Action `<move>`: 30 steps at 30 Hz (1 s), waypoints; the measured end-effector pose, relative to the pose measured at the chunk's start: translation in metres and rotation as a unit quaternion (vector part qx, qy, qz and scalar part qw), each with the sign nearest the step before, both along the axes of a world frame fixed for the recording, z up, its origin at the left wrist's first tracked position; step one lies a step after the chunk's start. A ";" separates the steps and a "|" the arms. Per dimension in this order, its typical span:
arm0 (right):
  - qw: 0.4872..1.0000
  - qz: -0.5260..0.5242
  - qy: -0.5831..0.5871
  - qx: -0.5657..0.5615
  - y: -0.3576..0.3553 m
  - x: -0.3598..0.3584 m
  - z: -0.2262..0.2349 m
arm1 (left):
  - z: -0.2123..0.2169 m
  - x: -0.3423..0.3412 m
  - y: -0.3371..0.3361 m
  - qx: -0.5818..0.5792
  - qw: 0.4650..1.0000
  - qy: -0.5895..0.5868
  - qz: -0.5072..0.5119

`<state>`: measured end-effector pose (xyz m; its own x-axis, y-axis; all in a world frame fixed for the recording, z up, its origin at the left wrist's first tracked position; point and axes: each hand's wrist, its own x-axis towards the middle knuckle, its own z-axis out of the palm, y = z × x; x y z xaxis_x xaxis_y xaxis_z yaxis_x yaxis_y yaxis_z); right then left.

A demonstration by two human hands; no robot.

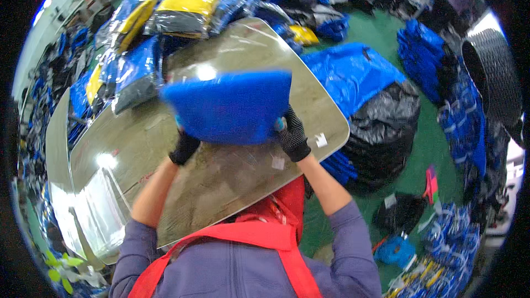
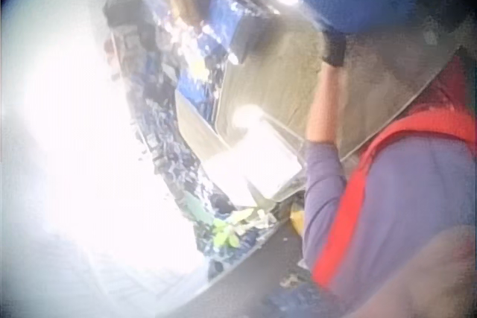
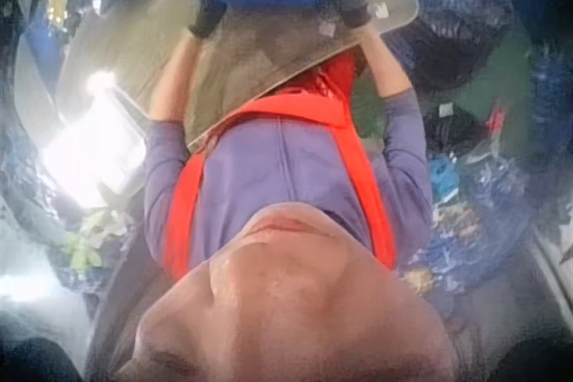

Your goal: The person folds blue and black fabric items on a table, places them into clear plastic bags, and seals the bags. The person repeats this process for multiple items, stacking the packaged items on the table.

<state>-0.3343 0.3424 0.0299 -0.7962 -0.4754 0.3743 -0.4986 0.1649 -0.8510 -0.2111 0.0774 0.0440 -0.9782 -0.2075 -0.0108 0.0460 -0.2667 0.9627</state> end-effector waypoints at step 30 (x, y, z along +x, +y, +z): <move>0.853 0.248 -0.456 0.047 -0.074 0.023 0.056 | -0.011 0.198 -0.089 -0.563 0.814 -0.022 0.139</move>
